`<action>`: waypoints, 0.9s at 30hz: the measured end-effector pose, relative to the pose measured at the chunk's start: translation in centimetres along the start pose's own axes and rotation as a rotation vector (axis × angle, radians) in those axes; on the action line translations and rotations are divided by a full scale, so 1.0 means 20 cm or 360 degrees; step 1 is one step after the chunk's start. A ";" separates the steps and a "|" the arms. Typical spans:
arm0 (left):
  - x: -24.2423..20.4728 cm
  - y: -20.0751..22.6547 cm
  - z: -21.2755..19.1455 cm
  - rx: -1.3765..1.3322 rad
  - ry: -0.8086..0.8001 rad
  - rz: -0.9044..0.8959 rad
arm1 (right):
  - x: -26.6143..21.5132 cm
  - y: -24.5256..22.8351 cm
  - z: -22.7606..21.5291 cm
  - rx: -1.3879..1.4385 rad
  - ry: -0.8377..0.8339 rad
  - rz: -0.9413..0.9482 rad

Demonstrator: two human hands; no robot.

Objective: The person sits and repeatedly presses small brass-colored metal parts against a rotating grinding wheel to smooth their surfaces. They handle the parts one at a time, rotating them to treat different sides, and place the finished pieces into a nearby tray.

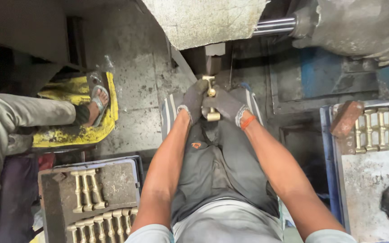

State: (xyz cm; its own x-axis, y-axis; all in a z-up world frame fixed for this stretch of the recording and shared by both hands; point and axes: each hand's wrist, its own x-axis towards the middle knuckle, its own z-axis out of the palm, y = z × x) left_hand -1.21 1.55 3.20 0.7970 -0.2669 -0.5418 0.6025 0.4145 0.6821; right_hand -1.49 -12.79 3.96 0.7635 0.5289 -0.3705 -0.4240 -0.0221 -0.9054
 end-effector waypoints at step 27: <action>-0.48 0.14 0.03 0.1148 -0.0268 0.0957 | -0.44 -0.27 0.25 0.0343 0.0415 -0.0023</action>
State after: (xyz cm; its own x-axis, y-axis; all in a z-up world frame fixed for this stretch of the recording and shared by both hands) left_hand -7.17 4.66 10.62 0.9435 -0.3293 0.0379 -0.0741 -0.0982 0.9924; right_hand -8.32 -13.19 13.20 0.8573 0.2924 -0.4238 -0.4842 0.1781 -0.8566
